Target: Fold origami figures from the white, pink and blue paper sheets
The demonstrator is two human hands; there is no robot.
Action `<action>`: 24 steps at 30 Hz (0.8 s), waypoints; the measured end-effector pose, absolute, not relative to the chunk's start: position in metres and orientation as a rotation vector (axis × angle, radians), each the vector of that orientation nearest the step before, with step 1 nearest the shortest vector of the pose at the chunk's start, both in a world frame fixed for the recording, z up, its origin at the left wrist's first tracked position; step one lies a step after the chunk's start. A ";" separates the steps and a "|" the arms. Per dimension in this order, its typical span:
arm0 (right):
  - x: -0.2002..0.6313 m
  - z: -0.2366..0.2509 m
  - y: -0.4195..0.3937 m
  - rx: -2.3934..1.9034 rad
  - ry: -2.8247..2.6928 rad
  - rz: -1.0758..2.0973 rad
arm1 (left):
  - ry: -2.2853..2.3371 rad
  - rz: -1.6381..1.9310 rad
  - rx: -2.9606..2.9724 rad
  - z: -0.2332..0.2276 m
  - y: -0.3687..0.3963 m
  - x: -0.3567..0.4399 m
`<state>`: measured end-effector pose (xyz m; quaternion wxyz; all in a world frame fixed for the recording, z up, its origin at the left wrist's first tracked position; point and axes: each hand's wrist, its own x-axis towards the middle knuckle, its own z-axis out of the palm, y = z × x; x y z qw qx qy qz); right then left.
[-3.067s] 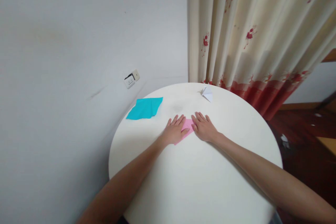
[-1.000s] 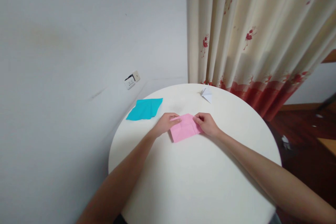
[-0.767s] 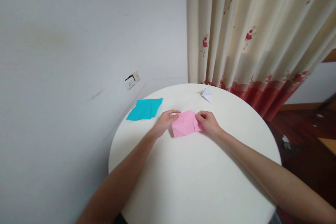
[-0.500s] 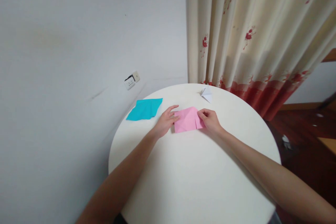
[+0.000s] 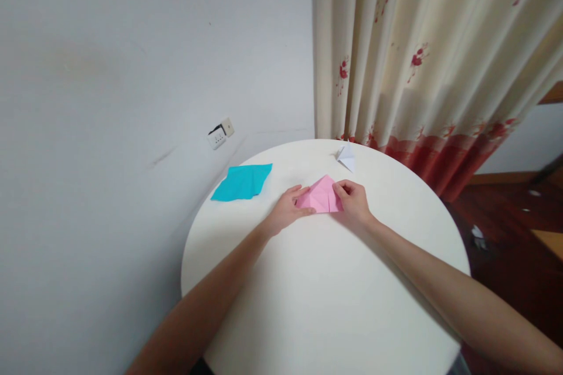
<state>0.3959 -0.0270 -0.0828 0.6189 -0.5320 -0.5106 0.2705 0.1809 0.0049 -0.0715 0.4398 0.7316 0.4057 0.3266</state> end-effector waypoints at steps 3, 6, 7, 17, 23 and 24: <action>0.394 -0.084 -0.027 -1.229 -1.178 0.612 | 0.987 0.809 1.862 -0.072 0.004 0.183; 0.392 -0.086 -0.027 -1.227 -1.186 0.609 | 0.830 0.720 1.819 -0.069 0.002 0.185; 0.392 -0.087 -0.027 -1.222 -1.190 0.606 | 0.785 0.688 1.796 -0.066 0.000 0.186; 0.392 -0.085 -0.028 -1.212 -1.204 0.583 | 0.851 0.563 1.689 -0.059 -0.006 0.188; 0.392 -0.083 -0.028 -1.139 -1.245 0.653 | 0.637 0.574 1.417 -0.066 -0.003 0.188; 0.392 -0.083 -0.029 -1.123 -1.246 0.690 | 0.617 0.570 1.383 -0.066 -0.003 0.188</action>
